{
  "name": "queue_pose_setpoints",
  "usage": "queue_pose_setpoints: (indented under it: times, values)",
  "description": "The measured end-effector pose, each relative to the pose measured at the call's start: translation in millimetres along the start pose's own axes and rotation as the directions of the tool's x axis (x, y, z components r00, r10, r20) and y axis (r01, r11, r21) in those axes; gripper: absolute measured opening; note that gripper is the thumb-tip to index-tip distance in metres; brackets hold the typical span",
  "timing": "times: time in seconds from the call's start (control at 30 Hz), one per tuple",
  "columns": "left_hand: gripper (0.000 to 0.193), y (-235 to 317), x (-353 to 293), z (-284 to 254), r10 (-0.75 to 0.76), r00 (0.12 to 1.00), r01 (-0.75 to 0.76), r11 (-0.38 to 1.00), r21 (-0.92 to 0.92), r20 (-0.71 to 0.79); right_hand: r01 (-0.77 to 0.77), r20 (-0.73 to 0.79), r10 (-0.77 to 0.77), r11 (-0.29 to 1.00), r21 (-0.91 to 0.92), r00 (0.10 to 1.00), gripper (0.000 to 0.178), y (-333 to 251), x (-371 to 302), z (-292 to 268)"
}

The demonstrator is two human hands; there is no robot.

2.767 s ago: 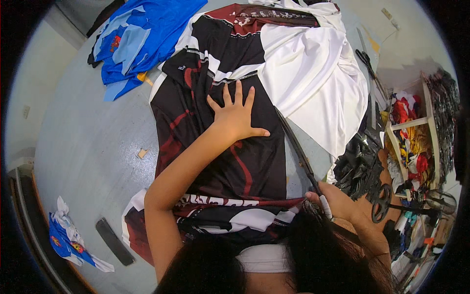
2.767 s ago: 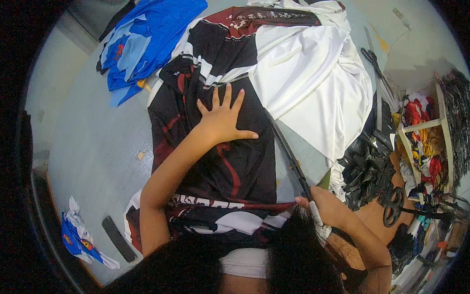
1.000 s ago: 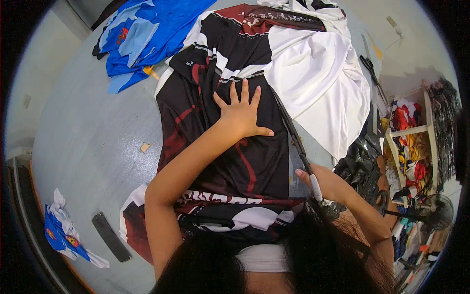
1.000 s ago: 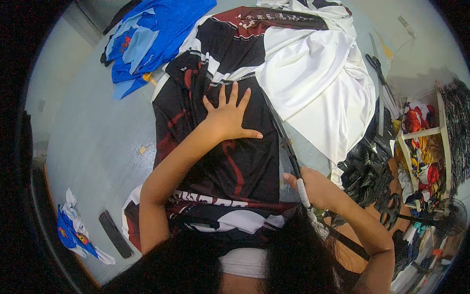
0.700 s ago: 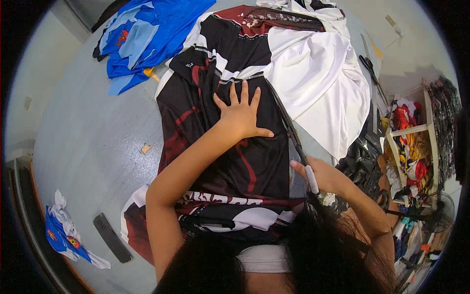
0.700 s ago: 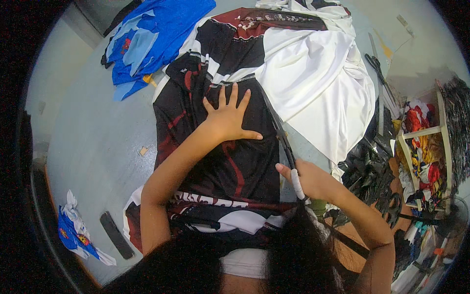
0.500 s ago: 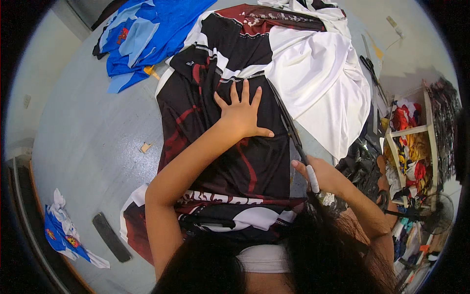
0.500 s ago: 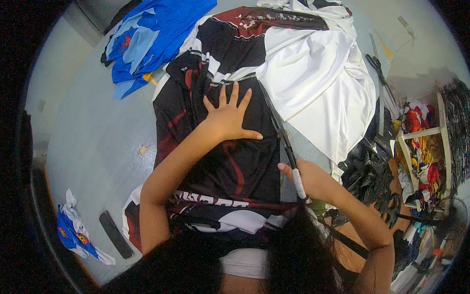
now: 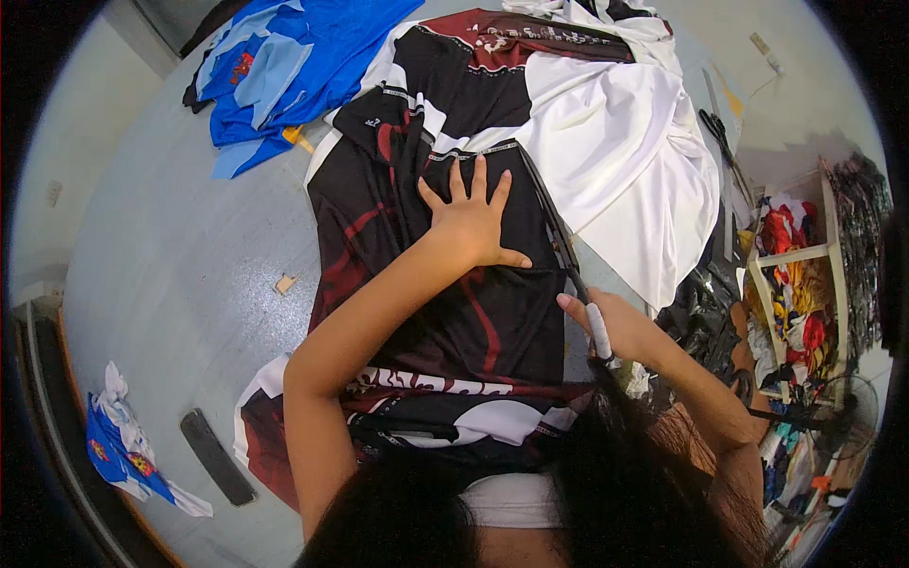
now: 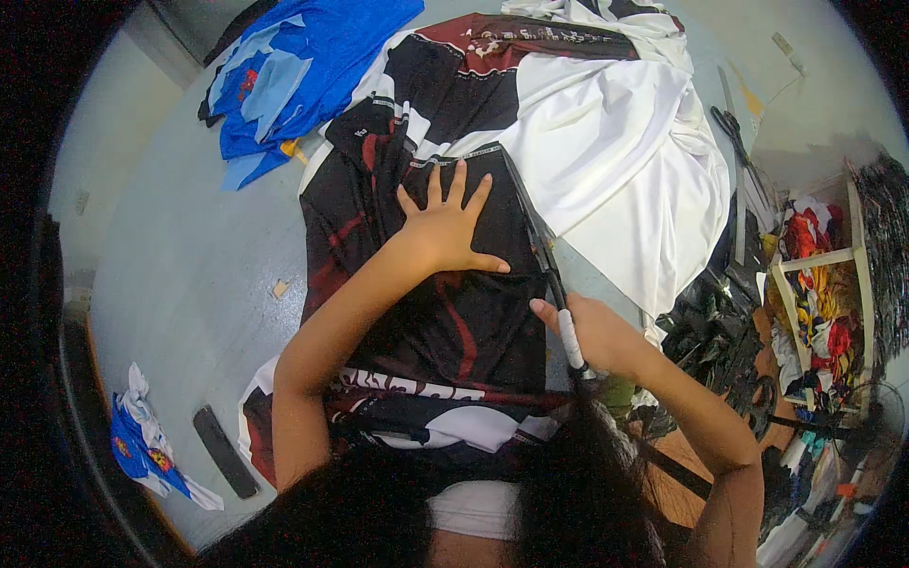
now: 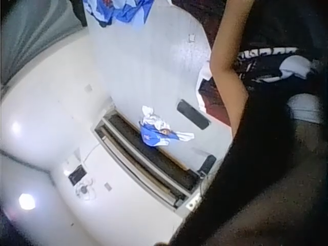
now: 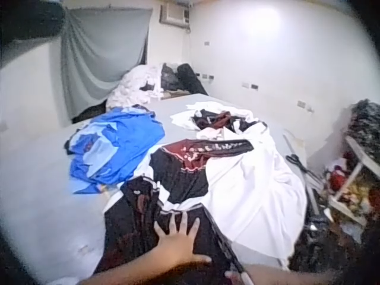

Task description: Cutting jersey fabric pieces along printed outlines using large scissors on a workshop table.

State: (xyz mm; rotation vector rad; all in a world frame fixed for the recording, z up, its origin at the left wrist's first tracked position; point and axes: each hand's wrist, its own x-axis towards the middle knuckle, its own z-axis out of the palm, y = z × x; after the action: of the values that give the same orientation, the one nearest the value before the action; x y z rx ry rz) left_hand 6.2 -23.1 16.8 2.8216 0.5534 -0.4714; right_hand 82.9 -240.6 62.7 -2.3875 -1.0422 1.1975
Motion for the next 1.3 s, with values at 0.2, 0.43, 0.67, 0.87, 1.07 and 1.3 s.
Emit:
queue_pose_setpoints:
  times: [0.2, 0.43, 0.67, 0.87, 1.07, 1.3]
  values:
    - [0.129, 0.5, -1.2, -0.3, -0.001, 1.0, 0.001, 1.0, -0.001, -0.01, -0.044, 0.058, 0.039, 0.996, 0.079, 0.998, 0.063, 3.8, 11.1, -1.5]
    - [0.129, 0.9, -3.0, -2.8, -0.001, 1.0, 0.001, 1.0, -0.007, -0.002, -0.021, 0.032, 0.018, 0.997, 0.076, 0.999, 0.06, 8.4, 17.1, 1.4]
    - [0.128, -0.6, -4.4, -5.9, 0.013, 0.999, -0.013, 1.0, -0.011, 0.031, 0.023, 0.004, -0.023, 1.0, 0.005, 1.0, 0.059, 10.5, 15.8, 2.6]
    - [0.131, -1.5, -5.6, -10.5, 0.023, 0.997, -0.023, 1.0, -0.01, 0.076, -0.024, 0.107, 0.011, 0.993, 0.119, 0.994, 0.067, 5.7, 7.5, -8.5]
    - [0.132, -2.2, -7.1, -13.9, 0.025, 0.993, -0.025, 1.0, 0.001, 0.119, 0.022, 0.061, -0.023, 1.0, 0.015, 0.998, 0.065, 9.6, 3.4, -4.4]
    - [0.133, -6.1, -25.3, -22.8, 0.113, 0.977, -0.125, 0.991, 0.055, 0.179, -0.066, 0.257, 0.013, 0.978, 0.196, 0.966, 0.062, 38.9, -16.7, -16.8]
